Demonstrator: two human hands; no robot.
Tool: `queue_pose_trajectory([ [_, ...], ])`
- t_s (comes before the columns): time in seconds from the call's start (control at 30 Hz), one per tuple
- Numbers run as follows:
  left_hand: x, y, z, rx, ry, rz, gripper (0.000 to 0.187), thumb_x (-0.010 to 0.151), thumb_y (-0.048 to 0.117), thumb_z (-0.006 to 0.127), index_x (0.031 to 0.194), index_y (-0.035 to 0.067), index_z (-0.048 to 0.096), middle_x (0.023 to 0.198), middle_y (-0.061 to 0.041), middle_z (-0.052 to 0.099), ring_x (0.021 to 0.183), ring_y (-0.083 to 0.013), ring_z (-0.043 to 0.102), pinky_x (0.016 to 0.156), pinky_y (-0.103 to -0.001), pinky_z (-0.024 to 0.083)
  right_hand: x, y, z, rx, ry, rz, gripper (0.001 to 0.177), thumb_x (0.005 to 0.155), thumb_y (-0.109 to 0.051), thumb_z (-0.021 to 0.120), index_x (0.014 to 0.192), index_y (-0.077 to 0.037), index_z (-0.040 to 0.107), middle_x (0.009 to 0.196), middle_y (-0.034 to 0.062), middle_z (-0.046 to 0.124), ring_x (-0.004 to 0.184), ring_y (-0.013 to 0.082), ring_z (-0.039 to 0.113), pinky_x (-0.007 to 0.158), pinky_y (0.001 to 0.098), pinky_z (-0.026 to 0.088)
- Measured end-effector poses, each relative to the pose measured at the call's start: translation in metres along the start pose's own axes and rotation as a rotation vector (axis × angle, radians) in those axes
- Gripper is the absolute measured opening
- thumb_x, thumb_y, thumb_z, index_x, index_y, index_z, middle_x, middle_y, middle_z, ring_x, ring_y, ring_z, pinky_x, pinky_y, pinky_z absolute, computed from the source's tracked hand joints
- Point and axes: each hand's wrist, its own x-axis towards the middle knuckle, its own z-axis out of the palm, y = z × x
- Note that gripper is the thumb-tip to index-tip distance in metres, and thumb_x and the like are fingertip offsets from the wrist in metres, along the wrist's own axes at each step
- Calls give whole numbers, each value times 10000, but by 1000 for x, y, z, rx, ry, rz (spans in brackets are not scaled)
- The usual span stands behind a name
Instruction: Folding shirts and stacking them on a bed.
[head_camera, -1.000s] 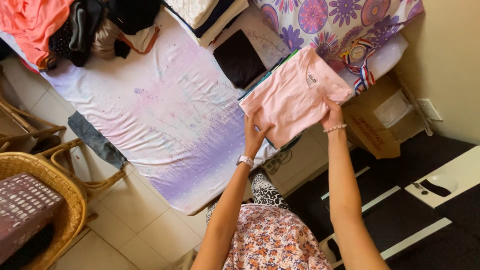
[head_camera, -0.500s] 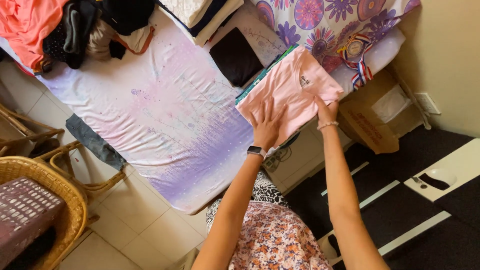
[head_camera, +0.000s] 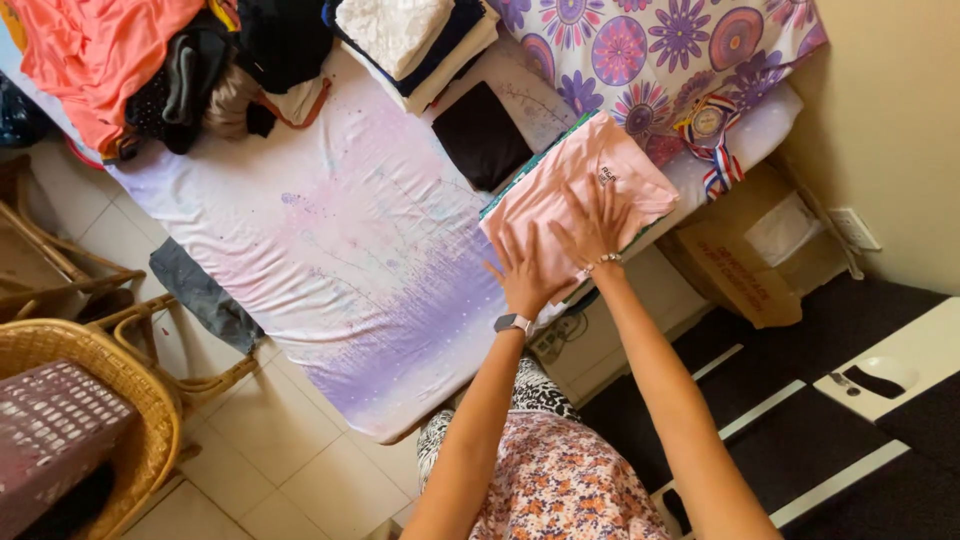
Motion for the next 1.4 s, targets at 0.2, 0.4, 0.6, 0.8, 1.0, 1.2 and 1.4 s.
queue_pose_trajectory([
  [0.2,-34,-53,-11,-535,146,156,1112,545,486,772,1391,89,169,1359,-332,42,1268,-501,135,1013,-515,308,-14,-14,-1,-144,17,34,792,708,-589,522,1385,-334,202,1473,80,63,1333,363,14,943,722,88],
  [0.4,-79,-274,107,-681,-95,-421,484,778,551,623,1114,206,582,1071,-68,614,1048,-250,552,878,-388,457,-72,-57,64,-364,13,-345,671,713,-407,526,1344,-343,310,1479,11,147,1349,271,134,1011,613,142],
  [0.6,-208,-366,99,-613,-77,-683,474,714,529,660,1058,209,598,1014,-81,646,979,-238,597,840,-353,487,-136,-25,210,-437,-703,-415,600,691,-467,589,1256,-327,448,1406,50,298,1299,249,287,1042,532,161],
  [0.8,-276,-363,100,-970,23,-586,417,739,311,733,1031,35,619,962,-220,618,863,-304,625,654,-345,560,-195,32,340,-224,-886,71,427,604,-590,527,1001,-446,585,1016,-94,642,994,154,602,813,344,501],
  [1.0,-332,-412,88,-802,-56,-301,385,790,401,654,1096,176,590,1010,-130,616,992,-272,568,846,-395,463,-275,-30,318,23,-716,188,283,680,-387,566,923,-283,667,987,-1,673,1002,225,599,854,348,483],
  [1.2,-448,-539,79,-1116,135,-544,440,816,252,634,1152,-9,526,1108,-301,520,1006,-404,541,861,-456,451,-383,-133,343,-310,-722,99,256,630,-412,541,829,-348,689,903,-67,683,921,158,633,799,290,508],
  [1.4,-617,-646,96,-1307,368,-1230,345,720,341,543,956,89,544,967,-60,607,783,-194,551,684,-366,380,-482,-290,404,-117,-1114,-258,383,687,-404,537,1023,-232,601,1086,75,592,969,250,560,819,340,433],
])
